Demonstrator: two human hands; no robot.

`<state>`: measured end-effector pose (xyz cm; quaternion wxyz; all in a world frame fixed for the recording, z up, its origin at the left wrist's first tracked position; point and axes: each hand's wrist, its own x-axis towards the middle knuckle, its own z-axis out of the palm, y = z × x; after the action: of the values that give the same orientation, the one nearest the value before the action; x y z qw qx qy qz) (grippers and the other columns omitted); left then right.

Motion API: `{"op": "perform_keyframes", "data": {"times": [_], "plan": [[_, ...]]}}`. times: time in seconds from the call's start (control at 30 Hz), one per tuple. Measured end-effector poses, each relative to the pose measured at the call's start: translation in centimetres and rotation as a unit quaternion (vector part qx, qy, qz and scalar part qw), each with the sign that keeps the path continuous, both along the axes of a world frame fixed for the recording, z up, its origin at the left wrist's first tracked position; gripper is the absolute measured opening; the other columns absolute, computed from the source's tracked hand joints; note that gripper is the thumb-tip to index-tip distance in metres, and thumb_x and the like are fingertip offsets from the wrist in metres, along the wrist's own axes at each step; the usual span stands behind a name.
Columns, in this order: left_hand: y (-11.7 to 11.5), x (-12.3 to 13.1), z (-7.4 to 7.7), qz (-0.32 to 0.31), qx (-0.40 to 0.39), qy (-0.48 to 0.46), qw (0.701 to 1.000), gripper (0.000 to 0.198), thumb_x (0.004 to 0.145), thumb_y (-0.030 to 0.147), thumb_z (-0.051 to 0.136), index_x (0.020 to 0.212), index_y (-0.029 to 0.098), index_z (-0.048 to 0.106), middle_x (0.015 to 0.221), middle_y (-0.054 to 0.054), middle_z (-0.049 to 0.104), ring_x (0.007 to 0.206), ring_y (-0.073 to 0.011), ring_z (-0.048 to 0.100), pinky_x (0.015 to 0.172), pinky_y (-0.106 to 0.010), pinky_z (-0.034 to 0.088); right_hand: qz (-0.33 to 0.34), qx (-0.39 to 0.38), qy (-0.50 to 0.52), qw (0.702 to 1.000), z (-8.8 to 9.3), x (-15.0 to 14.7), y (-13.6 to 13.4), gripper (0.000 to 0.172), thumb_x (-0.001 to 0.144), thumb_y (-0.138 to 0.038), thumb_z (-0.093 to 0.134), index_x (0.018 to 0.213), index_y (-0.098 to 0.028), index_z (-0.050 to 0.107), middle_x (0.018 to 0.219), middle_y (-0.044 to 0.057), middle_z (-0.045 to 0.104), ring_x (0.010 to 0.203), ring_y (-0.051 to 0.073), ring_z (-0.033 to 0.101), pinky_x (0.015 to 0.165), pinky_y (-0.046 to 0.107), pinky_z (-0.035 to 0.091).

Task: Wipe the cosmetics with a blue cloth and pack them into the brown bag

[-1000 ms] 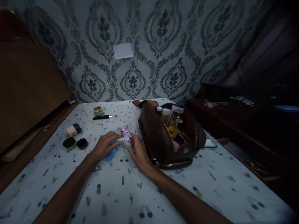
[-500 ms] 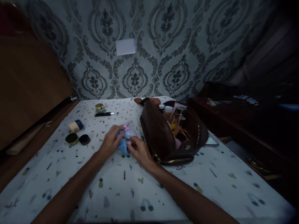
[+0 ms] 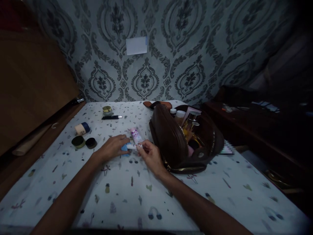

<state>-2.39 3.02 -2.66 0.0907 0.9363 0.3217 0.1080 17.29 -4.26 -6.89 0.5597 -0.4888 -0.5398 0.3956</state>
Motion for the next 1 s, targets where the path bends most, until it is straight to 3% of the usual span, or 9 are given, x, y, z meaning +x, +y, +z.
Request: {"op": "perform_keyframes", "data": {"times": [0.13, 0.27, 0.5, 0.6, 0.77, 0.87, 0.93, 1.0], "plan": [[0.4, -0.8, 1.2, 0.047, -0.139, -0.068, 0.987, 0.023, 0.084, 0.042, 0.066, 0.09, 0.02, 0.063, 0.085, 0.0, 0.062, 0.079, -0.0189, 0.059, 0.069, -0.026, 0.042, 0.003, -0.033, 0.072, 0.997, 0.4, 0.1, 0.1, 0.036, 0.077, -0.053, 0.068, 0.078, -0.02, 0.055, 0.065, -0.003, 0.058, 0.054, 0.013, 0.055, 0.045, 0.021, 0.037], [0.8, -1.3, 1.4, 0.086, -0.307, -0.219, 0.922, 0.034, 0.076, 0.05, 0.071, 0.08, 0.018, 0.06, 0.071, 0.004, 0.055, 0.067, -0.0151, 0.052, 0.061, -0.024, 0.04, 0.037, -0.053, 0.087, 0.994, 0.7, 0.1, -0.2, 0.039, 0.076, -0.056, 0.069, 0.076, -0.02, 0.054, 0.065, -0.002, 0.06, 0.052, 0.012, 0.054, 0.043, 0.02, 0.035], [-0.4, 1.3, -0.2, 0.151, -0.321, -0.447, 0.821, 0.047, 0.082, 0.064, 0.061, 0.071, 0.019, 0.051, 0.063, 0.005, 0.047, 0.058, -0.0118, 0.045, 0.055, -0.022, 0.039, 0.109, -0.039, 0.065, 0.991, 0.0, -0.4, -0.5, 0.036, 0.077, -0.052, 0.072, 0.078, -0.02, 0.055, 0.062, -0.005, 0.057, 0.053, 0.01, 0.054, 0.051, 0.021, 0.04], [-1.8, 3.3, -1.0, 0.145, -0.368, -0.474, 0.787, 0.051, 0.082, 0.068, 0.059, 0.077, 0.018, 0.053, 0.064, 0.004, 0.051, 0.057, -0.0118, 0.049, 0.054, -0.023, 0.043, 0.115, -0.035, 0.075, 0.99, -0.2, -0.6, -0.5, 0.035, 0.078, -0.051, 0.071, 0.078, -0.02, 0.053, 0.062, -0.006, 0.055, 0.051, 0.01, 0.053, 0.051, 0.022, 0.042], [-3.2, 5.1, -1.8, 0.077, -0.458, -0.432, 0.773, 0.056, 0.071, 0.066, 0.072, 0.09, 0.014, 0.059, 0.067, 0.001, 0.06, 0.053, -0.0129, 0.055, 0.049, -0.023, 0.045, 0.103, -0.028, 0.064, 0.992, -0.1, -0.3, -0.6, 0.03, 0.079, -0.046, 0.068, 0.077, -0.02, 0.053, 0.066, -0.004, 0.056, 0.055, 0.011, 0.054, 0.052, 0.023, 0.046], [-3.0, 4.8, -1.7, 0.094, -0.458, -0.434, 0.77, 0.052, 0.072, 0.061, 0.073, 0.091, 0.014, 0.061, 0.071, 0.0, 0.062, 0.056, -0.0131, 0.057, 0.053, -0.023, 0.046, 0.06, -0.021, -0.028, 0.998, 0.2, 0.1, -0.8, 0.028, 0.081, -0.043, 0.066, 0.073, -0.019, 0.055, 0.061, -0.004, 0.055, 0.054, 0.011, 0.05, 0.052, 0.023, 0.04], [-2.8, 4.3, -1.2, 0.102, -0.442, -0.423, 0.785, 0.047, 0.075, 0.058, 0.072, 0.09, 0.014, 0.062, 0.072, 0.0, 0.062, 0.059, -0.013, 0.056, 0.056, -0.023, 0.046, 0.025, -0.016, -0.079, 0.996, 0.6, 0.2, -1.0, 0.029, 0.079, -0.042, 0.067, 0.067, -0.019, 0.053, 0.057, -0.005, 0.051, 0.054, 0.011, 0.047, 0.052, 0.022, 0.036], [-2.6, 3.8, -0.6, 0.097, -0.404, -0.391, 0.821, 0.041, 0.077, 0.054, 0.069, 0.085, 0.014, 0.062, 0.07, 0.001, 0.06, 0.061, -0.0134, 0.055, 0.058, -0.023, 0.045, 0.003, -0.004, -0.092, 0.996, 1.2, 0.2, -1.2, 0.026, 0.079, -0.04, 0.066, 0.069, -0.02, 0.053, 0.058, -0.006, 0.049, 0.055, 0.01, 0.046, 0.052, 0.022, 0.035]]}}
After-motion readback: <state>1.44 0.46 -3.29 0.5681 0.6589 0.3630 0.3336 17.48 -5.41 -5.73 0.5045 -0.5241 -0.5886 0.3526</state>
